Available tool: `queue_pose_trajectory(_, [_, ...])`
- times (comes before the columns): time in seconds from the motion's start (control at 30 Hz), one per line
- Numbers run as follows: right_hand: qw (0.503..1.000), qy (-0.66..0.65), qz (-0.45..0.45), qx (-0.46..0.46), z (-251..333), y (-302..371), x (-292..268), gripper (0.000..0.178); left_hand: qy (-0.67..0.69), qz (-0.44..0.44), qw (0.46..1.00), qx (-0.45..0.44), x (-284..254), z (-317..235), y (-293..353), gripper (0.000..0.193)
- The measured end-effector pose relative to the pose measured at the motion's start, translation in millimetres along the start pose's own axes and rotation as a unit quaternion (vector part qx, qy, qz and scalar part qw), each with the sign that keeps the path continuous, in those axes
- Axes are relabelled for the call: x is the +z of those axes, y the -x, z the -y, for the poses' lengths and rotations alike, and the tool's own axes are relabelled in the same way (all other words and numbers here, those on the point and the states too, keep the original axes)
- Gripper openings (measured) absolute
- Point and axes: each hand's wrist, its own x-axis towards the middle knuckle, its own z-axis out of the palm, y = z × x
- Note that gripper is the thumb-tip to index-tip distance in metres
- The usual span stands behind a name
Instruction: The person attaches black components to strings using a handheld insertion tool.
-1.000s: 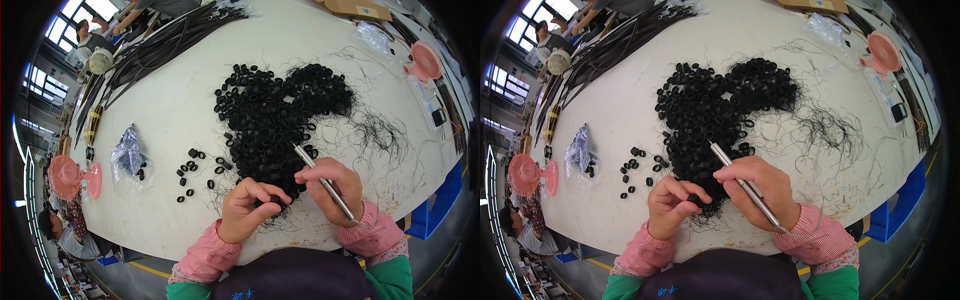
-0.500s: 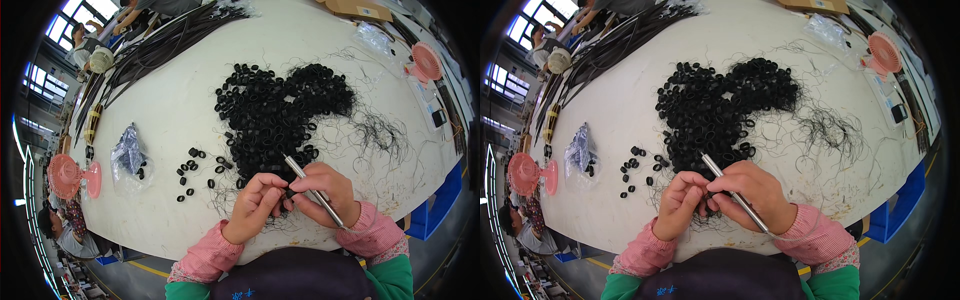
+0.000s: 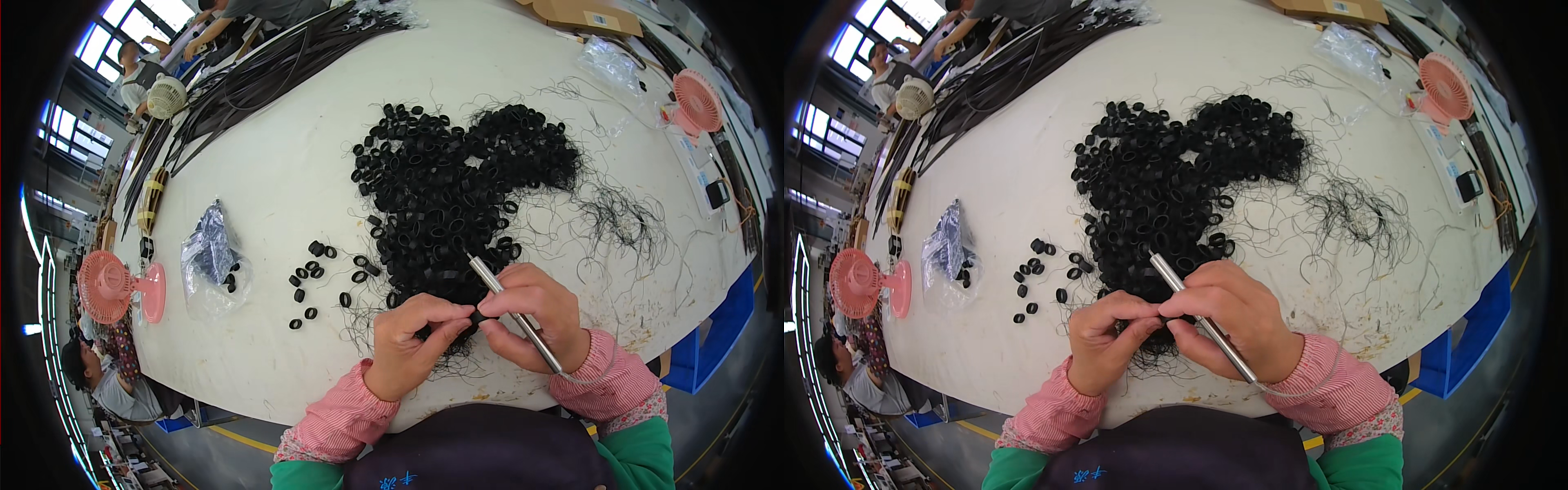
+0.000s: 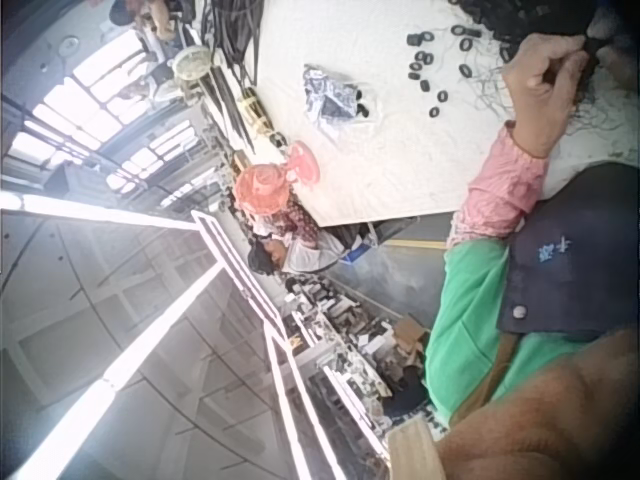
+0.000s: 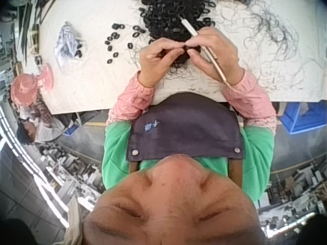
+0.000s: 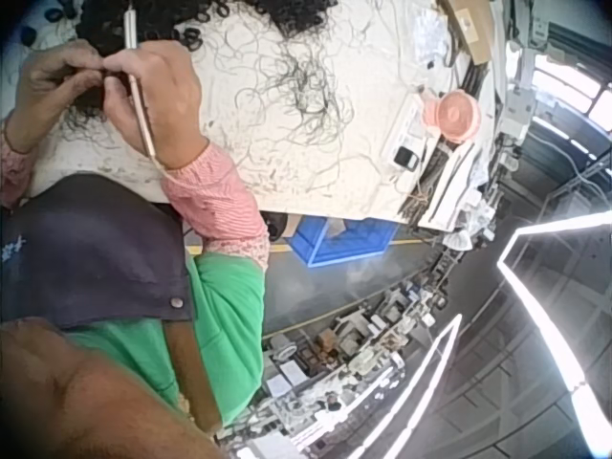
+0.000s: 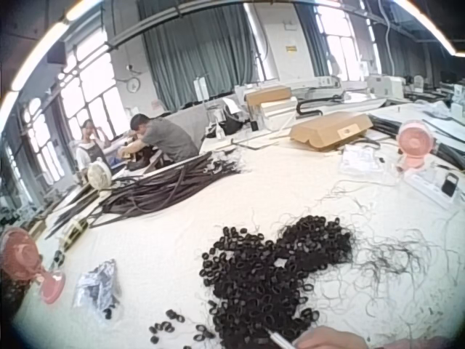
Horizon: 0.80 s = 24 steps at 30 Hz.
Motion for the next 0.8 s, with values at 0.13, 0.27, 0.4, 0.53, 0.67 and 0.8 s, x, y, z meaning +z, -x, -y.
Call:
queue_pose_trajectory(0.13, [1.000,0.006,0.000,-0.024,-1,0,1,0.035,0.089,-0.005,0.996,-0.018,5,3,2,0.014])
queue_pose_trajectory(0.27, [0.998,0.030,0.015,-0.055,-1,-1,2,0.034,0.246,0.015,0.961,-0.125,4,-1,5,0.011])
queue_pose_trajectory(0.4, [0.998,0.022,0.044,-0.033,2,-3,0,0.034,0.230,0.015,0.966,-0.116,3,0,5,0.009])
queue_pose_trajectory(0.53, [0.988,-0.109,0.025,0.107,9,0,-4,0.019,0.225,-0.004,0.968,-0.107,4,0,5,0.009])
queue_pose_trajectory(0.67, [0.940,-0.278,0.012,0.196,10,0,-18,0.022,0.208,-0.004,0.973,-0.104,5,-2,5,0.009])
queue_pose_trajectory(0.8, [0.925,-0.322,0.024,0.198,7,1,-19,0.022,0.189,-0.003,0.976,-0.112,5,-3,5,0.009])
